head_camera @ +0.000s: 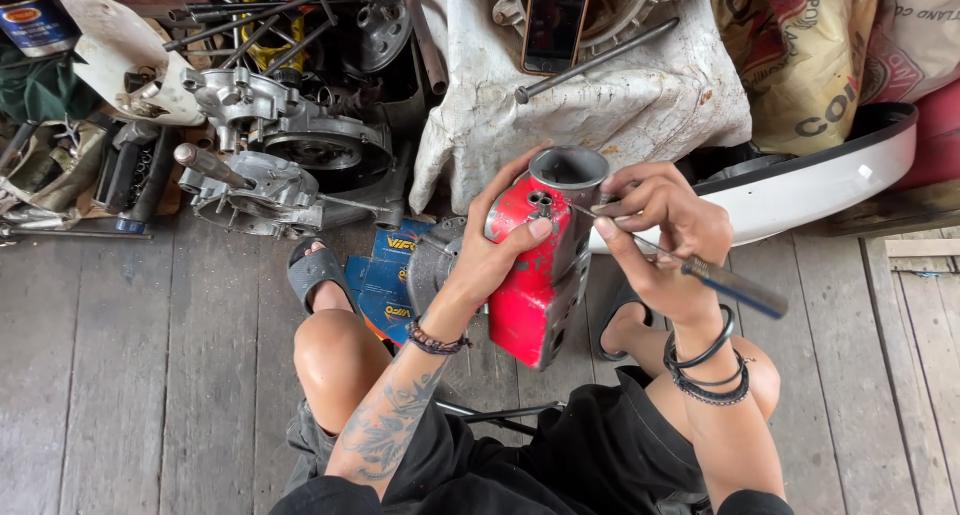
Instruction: The person is using a small metal tool to scrape red paint or residue from a metal motorcycle engine component.
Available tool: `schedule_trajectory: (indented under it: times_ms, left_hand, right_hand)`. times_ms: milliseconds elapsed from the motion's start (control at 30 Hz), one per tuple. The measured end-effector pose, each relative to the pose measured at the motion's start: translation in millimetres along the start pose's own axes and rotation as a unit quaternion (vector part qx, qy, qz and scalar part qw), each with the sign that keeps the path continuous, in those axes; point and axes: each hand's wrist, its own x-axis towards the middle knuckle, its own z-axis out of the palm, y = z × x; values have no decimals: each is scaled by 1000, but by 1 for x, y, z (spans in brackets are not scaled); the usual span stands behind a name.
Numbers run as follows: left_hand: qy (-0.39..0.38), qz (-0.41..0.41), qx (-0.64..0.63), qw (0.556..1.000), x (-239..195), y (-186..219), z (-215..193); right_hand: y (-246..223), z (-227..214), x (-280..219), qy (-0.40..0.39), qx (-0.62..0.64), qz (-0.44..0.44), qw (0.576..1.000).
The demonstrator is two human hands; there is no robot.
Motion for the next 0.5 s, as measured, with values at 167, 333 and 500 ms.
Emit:
schedule_trajectory:
  times_ms: [167,333,500]
  left_hand:
    - [-7,4,56,998,0,10,-1]
    - [0,13,107,994,-2,21,2]
    - [-7,-23,71,997,-1,25,6]
  right_hand:
    - [-8,9,3,-8,-69,-51,996]
    - [-21,21,11,-3,-90,-107,990]
    - [-13,12,1,-1,-77,-133,988]
